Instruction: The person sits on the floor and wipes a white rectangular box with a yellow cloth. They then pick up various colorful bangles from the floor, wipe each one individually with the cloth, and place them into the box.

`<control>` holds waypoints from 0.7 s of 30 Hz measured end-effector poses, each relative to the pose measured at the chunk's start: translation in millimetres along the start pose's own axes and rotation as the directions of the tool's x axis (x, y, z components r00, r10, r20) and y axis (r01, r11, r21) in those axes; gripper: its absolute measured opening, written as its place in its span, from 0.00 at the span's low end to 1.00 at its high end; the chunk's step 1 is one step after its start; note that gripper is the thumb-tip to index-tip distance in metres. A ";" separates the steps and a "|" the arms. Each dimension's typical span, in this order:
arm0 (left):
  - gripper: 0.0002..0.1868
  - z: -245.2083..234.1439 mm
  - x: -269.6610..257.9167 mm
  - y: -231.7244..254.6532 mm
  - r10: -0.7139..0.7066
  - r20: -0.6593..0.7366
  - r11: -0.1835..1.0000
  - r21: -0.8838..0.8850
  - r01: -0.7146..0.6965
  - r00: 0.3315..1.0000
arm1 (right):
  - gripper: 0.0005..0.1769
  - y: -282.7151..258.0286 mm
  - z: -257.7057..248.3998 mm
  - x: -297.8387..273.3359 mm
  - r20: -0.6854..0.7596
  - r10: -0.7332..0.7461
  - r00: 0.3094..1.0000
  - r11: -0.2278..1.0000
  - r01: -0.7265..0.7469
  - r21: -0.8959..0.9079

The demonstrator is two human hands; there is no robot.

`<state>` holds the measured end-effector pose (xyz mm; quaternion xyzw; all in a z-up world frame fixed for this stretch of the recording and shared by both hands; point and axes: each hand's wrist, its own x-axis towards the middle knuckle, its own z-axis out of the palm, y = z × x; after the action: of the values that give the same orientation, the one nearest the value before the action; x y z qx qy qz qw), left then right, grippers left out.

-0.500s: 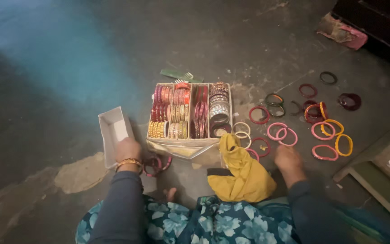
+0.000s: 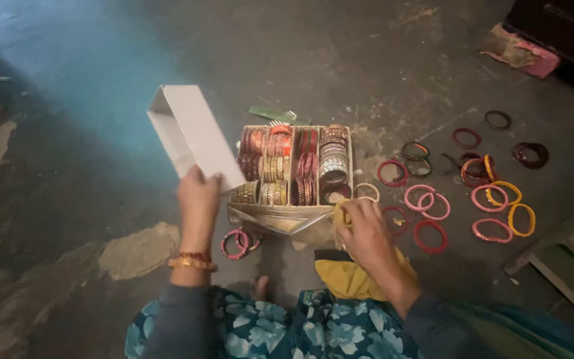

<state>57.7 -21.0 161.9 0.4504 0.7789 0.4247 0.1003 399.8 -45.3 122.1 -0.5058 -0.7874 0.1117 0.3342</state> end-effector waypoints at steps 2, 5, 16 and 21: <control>0.17 6.1 -8.5 8.5 -0.048 0.072 0.970 -0.234 0.063 0.996 | 0.35 2.7 2.9 -0.8 0.086 0.015 0.996 0.996 -0.008 -0.083; 0.18 15.8 -17.6 19.3 -0.004 0.155 0.861 -0.502 0.083 0.988 | 0.41 29.7 11.9 1.7 0.259 0.116 0.959 0.992 -0.099 -0.080; 0.15 5.5 -25.5 51.7 0.023 0.164 0.894 -0.444 0.053 0.986 | 0.26 110.7 -18.7 15.2 -0.006 0.165 0.986 0.728 -0.126 -0.674; 0.17 11.2 -24.2 49.7 0.081 0.159 0.859 -0.512 0.012 0.984 | 0.15 106.6 33.1 12.9 0.374 0.412 0.831 0.908 -0.410 -0.088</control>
<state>108.2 -22.1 186.9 0.4569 0.6185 0.5765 0.2763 452.2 20.7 47.8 -0.6319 -0.7104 0.2762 0.1402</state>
